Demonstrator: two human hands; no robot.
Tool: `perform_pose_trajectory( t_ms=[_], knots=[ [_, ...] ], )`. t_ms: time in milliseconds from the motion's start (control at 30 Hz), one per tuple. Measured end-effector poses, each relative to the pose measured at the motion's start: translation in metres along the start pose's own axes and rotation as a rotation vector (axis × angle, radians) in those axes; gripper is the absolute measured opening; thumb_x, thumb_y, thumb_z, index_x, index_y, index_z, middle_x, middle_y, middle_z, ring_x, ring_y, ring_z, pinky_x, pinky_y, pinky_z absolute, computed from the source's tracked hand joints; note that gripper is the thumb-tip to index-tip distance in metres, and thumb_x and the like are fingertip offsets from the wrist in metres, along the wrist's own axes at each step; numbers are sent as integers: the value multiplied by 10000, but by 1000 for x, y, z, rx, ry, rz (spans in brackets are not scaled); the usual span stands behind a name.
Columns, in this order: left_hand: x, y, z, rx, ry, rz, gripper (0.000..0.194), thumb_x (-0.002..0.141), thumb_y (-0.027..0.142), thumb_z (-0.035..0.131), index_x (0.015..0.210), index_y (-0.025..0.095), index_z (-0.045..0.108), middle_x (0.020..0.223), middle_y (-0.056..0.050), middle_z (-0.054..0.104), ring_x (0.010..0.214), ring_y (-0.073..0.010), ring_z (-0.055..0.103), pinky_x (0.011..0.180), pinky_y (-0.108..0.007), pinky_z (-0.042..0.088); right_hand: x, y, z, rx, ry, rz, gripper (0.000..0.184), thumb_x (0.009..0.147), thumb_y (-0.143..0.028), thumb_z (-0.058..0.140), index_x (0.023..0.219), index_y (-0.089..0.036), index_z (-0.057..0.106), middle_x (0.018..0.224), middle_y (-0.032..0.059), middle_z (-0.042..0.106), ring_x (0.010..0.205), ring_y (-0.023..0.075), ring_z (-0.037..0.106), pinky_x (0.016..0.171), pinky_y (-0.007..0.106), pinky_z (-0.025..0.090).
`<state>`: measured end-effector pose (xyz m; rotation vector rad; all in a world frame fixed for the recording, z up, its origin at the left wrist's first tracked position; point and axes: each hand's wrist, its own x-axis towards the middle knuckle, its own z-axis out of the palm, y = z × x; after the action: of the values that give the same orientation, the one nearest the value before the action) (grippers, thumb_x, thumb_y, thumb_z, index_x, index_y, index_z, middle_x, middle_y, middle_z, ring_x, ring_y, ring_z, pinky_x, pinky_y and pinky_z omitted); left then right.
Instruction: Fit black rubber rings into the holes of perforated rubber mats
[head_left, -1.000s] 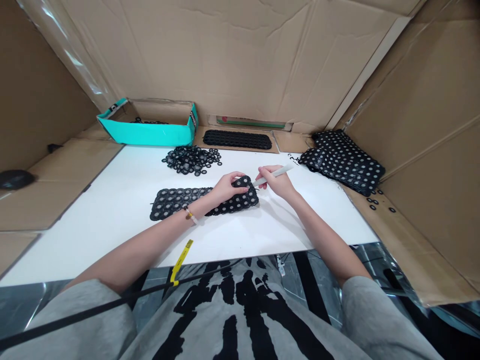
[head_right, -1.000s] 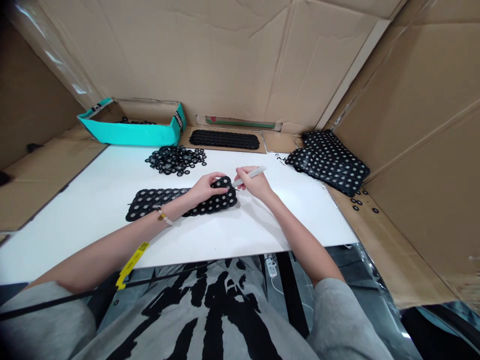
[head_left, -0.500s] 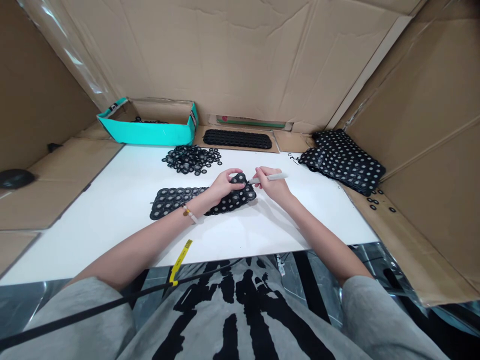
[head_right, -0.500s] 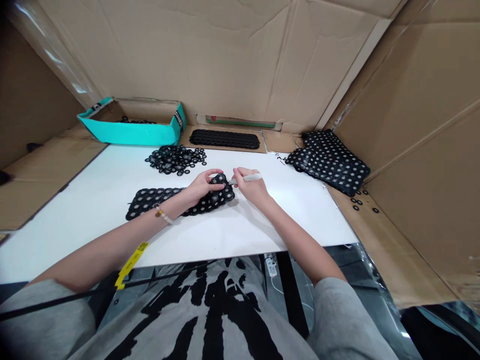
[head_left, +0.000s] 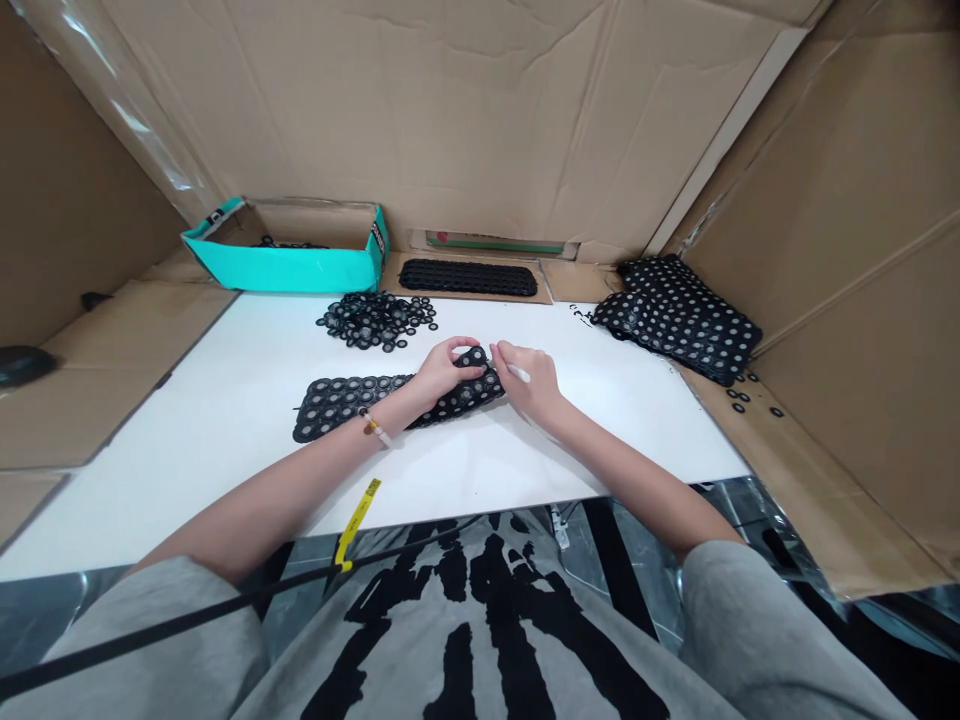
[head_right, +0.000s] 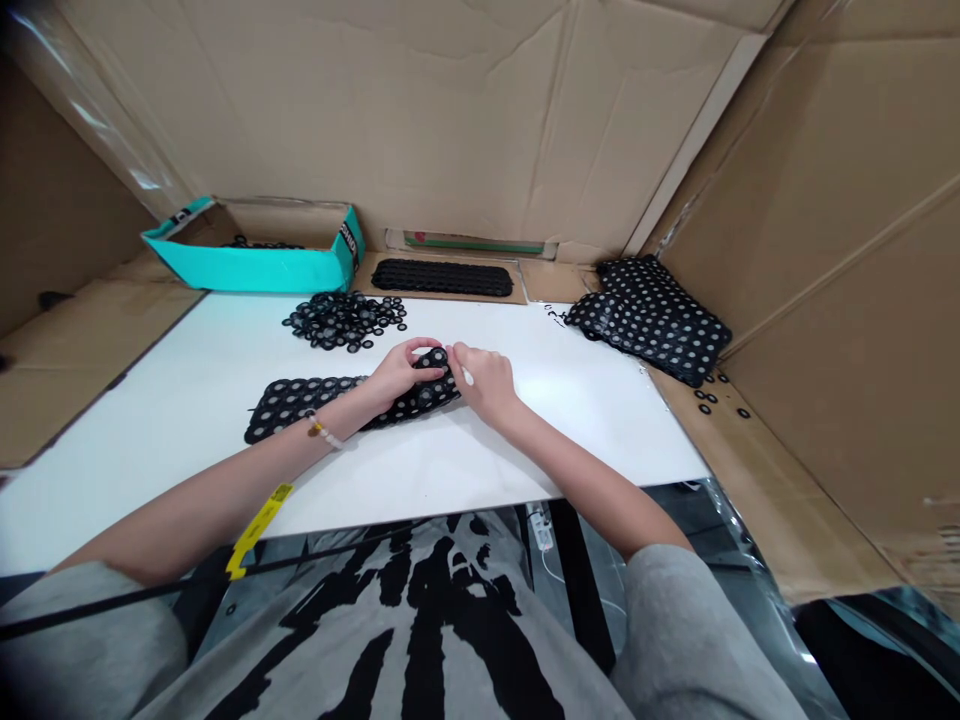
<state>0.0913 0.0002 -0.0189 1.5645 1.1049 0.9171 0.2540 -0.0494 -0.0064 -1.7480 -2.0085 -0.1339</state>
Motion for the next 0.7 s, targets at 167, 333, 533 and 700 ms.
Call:
perform_pose_trajectory(
  t_ms=[167,333,533,700],
  knots=[
    [0,-4,-1,-28,-43,-5,588,597,268,778,1134,218,544,683,54,519,687,-153,519,688,-264,410,4,3,0,26,-22,71,454,1008,-446,284,755,-211,577,678,22,644,604,150,538,569,287,183],
    [-1,-1,-2,-74,-82,-6,622,605,278,778,1167,208,521,661,66,524,626,-136,530,645,-253,416,7,1,-6,64,-56,112,427,1008,-414,301,762,-225,594,722,15,683,637,152,563,583,275,222],
    [6,-1,-11,82,-158,78,518,638,354,750,1107,184,612,929,-30,681,898,-211,622,848,-323,457,8,3,-15,93,-70,102,418,996,-393,327,758,-226,627,762,30,709,702,165,611,620,263,303],
    [10,-9,-15,362,-90,127,272,718,413,670,870,187,686,951,-62,725,936,-248,630,882,-349,448,13,21,-19,401,-79,116,497,980,-450,328,655,-202,613,652,28,673,625,150,608,635,259,390]
  ],
)
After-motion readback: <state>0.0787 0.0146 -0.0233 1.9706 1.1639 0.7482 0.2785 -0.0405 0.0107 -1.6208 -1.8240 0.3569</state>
